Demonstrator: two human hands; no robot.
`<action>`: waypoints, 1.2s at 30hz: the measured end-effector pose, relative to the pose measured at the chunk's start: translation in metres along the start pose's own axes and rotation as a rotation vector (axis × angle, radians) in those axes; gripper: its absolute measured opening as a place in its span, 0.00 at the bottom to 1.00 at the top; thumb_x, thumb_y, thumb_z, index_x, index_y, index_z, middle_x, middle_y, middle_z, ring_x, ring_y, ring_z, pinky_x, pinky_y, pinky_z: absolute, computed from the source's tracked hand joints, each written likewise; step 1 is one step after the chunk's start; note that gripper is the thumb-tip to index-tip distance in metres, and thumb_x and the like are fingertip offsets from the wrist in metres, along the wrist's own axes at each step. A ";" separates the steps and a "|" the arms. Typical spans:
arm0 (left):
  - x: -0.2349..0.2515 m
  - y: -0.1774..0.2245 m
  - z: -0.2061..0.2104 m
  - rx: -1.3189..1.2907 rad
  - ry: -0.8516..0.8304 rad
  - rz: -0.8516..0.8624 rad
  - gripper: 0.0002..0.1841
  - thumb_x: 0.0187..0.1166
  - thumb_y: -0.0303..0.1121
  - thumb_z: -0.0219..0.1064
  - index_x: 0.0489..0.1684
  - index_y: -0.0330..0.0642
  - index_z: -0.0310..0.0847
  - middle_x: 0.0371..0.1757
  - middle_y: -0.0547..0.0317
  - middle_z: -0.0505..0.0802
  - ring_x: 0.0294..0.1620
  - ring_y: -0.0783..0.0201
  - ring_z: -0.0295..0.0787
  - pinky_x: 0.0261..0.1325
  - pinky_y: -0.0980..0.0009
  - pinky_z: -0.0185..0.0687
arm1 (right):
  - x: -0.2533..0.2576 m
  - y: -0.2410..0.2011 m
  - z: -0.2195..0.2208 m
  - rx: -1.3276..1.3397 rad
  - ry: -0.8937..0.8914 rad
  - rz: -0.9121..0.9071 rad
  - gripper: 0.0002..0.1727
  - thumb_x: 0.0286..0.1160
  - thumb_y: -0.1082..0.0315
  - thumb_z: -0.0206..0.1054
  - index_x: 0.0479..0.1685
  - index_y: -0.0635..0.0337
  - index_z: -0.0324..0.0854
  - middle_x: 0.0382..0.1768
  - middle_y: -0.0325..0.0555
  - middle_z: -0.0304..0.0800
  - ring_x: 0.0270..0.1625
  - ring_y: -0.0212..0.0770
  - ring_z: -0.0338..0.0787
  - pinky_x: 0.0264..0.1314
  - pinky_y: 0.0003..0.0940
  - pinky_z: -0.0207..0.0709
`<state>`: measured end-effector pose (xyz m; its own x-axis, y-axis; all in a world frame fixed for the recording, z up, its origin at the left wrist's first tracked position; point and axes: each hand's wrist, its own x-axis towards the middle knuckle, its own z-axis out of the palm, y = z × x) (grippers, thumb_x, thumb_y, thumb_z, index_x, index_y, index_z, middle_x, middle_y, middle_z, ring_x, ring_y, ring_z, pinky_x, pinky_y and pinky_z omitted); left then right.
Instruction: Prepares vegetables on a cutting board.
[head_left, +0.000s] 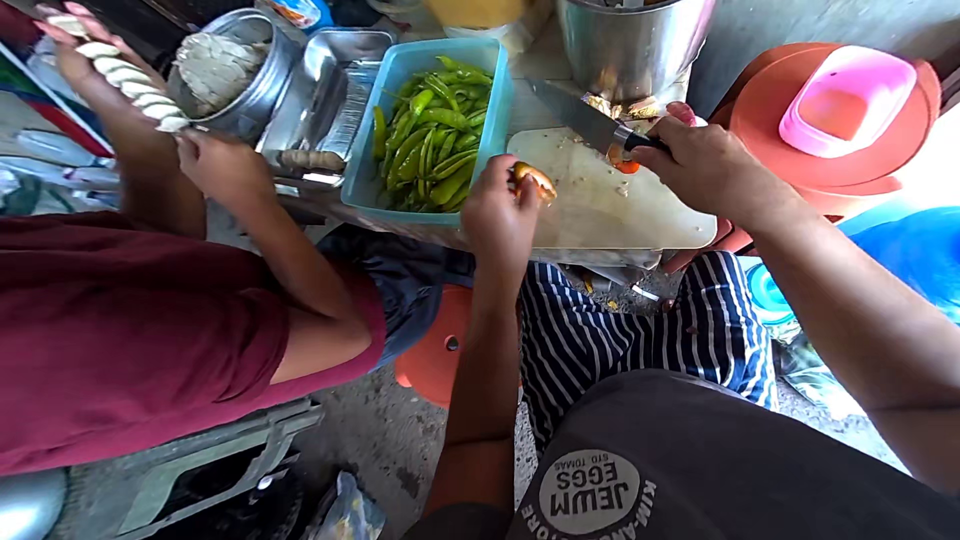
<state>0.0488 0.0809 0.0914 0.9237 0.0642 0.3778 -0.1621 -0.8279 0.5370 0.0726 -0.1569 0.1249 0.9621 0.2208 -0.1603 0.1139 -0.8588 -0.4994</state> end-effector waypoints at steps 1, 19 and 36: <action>0.002 0.000 0.010 0.012 0.014 0.025 0.17 0.81 0.31 0.65 0.63 0.30 0.84 0.49 0.38 0.94 0.48 0.47 0.94 0.52 0.54 0.88 | -0.006 0.001 0.004 0.063 -0.007 -0.012 0.26 0.94 0.51 0.51 0.68 0.67 0.72 0.45 0.66 0.88 0.48 0.67 0.91 0.51 0.68 0.79; -0.012 0.010 0.031 0.029 -0.043 -0.025 0.11 0.81 0.28 0.66 0.51 0.27 0.85 0.46 0.37 0.94 0.48 0.49 0.96 0.55 0.57 0.89 | -0.066 -0.024 0.051 0.033 0.098 -0.294 0.29 0.96 0.57 0.48 0.94 0.46 0.57 0.39 0.57 0.87 0.32 0.57 0.89 0.32 0.50 0.81; -0.013 0.010 0.032 0.082 -0.043 -0.065 0.13 0.83 0.32 0.64 0.52 0.28 0.85 0.44 0.40 0.95 0.46 0.51 0.96 0.53 0.58 0.89 | -0.039 -0.023 0.028 -0.004 -0.385 -0.148 0.32 0.98 0.57 0.43 0.98 0.44 0.44 0.38 0.57 0.88 0.39 0.58 0.88 0.46 0.55 0.79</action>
<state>0.0462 0.0539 0.0675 0.9457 0.0967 0.3103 -0.0739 -0.8656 0.4952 0.0253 -0.1326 0.1190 0.7724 0.4984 -0.3938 0.2462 -0.8063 -0.5378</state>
